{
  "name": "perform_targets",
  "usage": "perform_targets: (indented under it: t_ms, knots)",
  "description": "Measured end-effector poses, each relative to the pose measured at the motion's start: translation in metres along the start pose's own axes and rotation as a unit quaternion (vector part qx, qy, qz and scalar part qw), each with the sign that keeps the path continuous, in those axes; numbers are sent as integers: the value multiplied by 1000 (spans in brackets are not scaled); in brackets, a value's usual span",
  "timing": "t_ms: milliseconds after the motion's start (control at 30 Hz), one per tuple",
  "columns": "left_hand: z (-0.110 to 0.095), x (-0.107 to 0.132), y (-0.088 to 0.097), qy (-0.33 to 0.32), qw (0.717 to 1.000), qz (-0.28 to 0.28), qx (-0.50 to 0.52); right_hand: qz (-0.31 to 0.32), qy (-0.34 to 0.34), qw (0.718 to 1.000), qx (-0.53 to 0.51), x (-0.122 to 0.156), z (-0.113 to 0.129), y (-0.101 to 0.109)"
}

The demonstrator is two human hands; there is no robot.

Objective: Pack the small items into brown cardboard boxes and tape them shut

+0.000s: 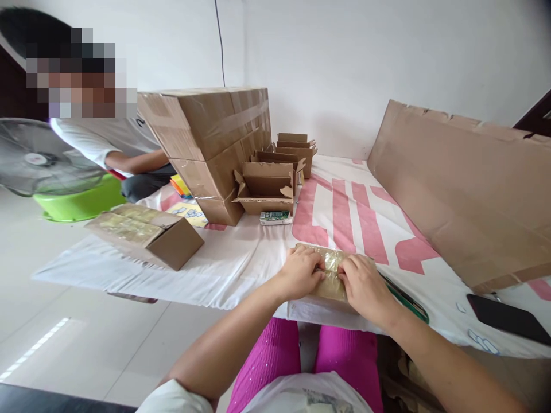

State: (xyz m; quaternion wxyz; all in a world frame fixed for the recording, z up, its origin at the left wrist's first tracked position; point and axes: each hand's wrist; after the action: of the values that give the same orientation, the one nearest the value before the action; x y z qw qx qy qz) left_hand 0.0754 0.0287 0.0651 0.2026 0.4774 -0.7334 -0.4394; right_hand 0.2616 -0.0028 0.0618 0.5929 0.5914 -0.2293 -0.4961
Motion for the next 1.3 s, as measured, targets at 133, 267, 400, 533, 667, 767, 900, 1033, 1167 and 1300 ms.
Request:
perform_targets:
  t_ms: [133, 267, 400, 533, 667, 767, 900, 1033, 1167, 1300]
  knots:
    - [-1, -5, 0, 16, 1000, 15, 16, -17, 48, 995, -81, 0, 3, 0]
    - [0, -8, -3, 33, 999, 29, 15, 36, 61, 993, -99, -6, 3, 0]
    - [4, -13, -7, 39, 998, 42, 24, 99, 50, 987, -115, -18, -7, 1]
    - [7, -16, -7, 42, 997, 48, 37, 181, 43, 969, -165, -33, -19, 2]
    - [8, -16, -8, 40, 998, 41, 31, 208, 38, 964, -161, -40, -26, 4]
    - [7, -13, -8, 38, 998, 28, 35, 224, 36, 958, -177, -38, -29, 7]
    - [7, -11, -9, 38, 998, 19, 46, 196, -16, 965, -173, -31, -34, 13]
    - [8, -10, -10, 35, 998, 13, 47, 189, -37, 974, -117, -23, -33, 14]
    - [8, -9, -10, 31, 998, 8, 45, 188, -56, 974, -111, -23, -30, 11]
    - [8, -9, -10, 29, 998, 9, 47, 196, -87, 971, -103, -27, -27, 10]
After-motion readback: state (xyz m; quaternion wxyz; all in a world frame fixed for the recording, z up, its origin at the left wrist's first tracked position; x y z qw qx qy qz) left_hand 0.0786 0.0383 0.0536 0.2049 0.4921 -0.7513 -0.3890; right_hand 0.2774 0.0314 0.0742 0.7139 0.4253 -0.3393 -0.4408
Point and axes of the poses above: each hand's wrist, its own x-axis away from the middle knuckle, its own y-axis out of the back of the hand, z = x × y
